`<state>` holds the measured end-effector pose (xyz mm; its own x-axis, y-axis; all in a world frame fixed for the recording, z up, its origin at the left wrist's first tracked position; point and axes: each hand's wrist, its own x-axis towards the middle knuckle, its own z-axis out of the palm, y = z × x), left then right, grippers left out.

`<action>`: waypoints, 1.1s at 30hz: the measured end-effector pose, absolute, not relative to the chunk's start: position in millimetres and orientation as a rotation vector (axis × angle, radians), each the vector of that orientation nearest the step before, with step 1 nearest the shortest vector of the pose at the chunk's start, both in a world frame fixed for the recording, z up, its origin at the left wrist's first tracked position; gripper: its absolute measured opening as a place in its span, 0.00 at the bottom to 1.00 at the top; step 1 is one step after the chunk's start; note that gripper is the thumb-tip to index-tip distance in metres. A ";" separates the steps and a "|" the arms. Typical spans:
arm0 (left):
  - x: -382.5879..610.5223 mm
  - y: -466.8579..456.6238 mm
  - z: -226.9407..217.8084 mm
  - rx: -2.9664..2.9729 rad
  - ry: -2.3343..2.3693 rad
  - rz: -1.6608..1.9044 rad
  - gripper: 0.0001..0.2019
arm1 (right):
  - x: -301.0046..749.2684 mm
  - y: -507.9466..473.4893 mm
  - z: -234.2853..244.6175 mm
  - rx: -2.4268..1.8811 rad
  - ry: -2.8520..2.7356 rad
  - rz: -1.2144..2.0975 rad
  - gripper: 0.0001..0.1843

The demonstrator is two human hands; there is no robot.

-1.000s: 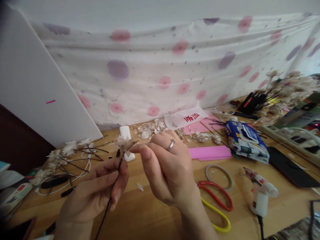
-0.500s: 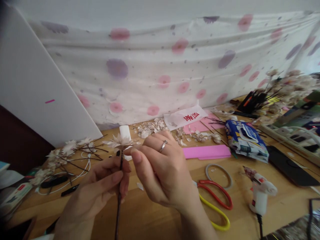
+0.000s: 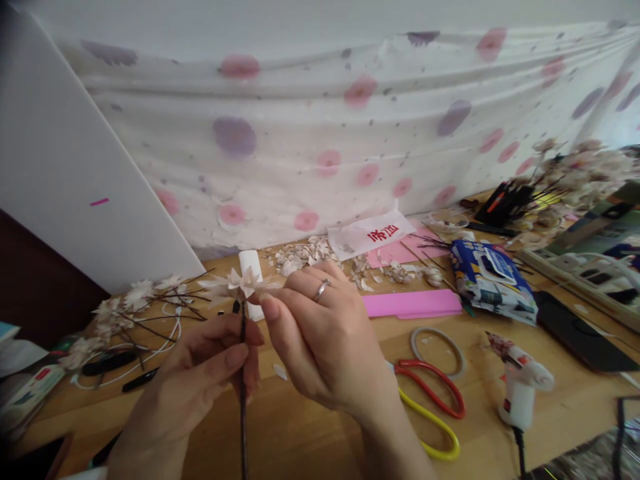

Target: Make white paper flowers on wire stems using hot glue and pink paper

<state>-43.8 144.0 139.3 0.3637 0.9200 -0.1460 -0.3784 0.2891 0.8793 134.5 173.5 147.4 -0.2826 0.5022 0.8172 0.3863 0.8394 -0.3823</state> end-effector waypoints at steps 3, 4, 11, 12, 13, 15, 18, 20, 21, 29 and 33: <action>-45.7 146.6 129.9 0.891 0.667 1.002 0.07 | 134.6 173.3 146.7 -0.650 -1.905 0.132 0.18; -46.3 147.3 127.0 0.901 0.637 1.007 0.06 | 134.5 173.2 146.6 -0.647 -1.904 0.136 0.18; -46.7 144.0 131.7 0.880 0.644 0.977 0.07 | 134.2 173.4 147.6 -0.650 -1.909 0.148 0.17; -46.3 143.2 134.3 0.864 0.671 0.965 0.07 | 134.5 173.1 147.7 -0.654 -1.910 0.152 0.17; -45.9 142.7 136.4 0.850 0.696 0.956 0.08 | 134.8 172.8 147.9 -0.659 -1.910 0.162 0.17; -45.2 142.8 138.2 0.846 0.703 0.955 0.08 | 135.3 171.9 148.1 -0.669 -1.902 0.211 0.17; -44.1 143.9 137.2 0.870 0.689 0.971 0.08 | 135.9 170.5 148.2 -0.693 -1.840 0.370 0.18; -43.4 144.0 137.2 0.887 0.729 0.990 0.09 | 136.0 169.8 148.1 -0.710 -1.784 0.481 0.19; -43.1 143.7 137.9 0.892 0.761 1.001 0.09 | 136.0 169.6 148.1 -0.722 -1.761 0.527 0.19; -41.6 141.2 142.5 0.896 0.824 1.005 0.11 | 136.6 168.6 147.4 -0.850 -1.590 0.766 0.22; -42.1 141.3 142.1 0.883 0.820 1.011 0.11 | 138.3 167.6 146.9 -0.853 -1.548 0.818 0.21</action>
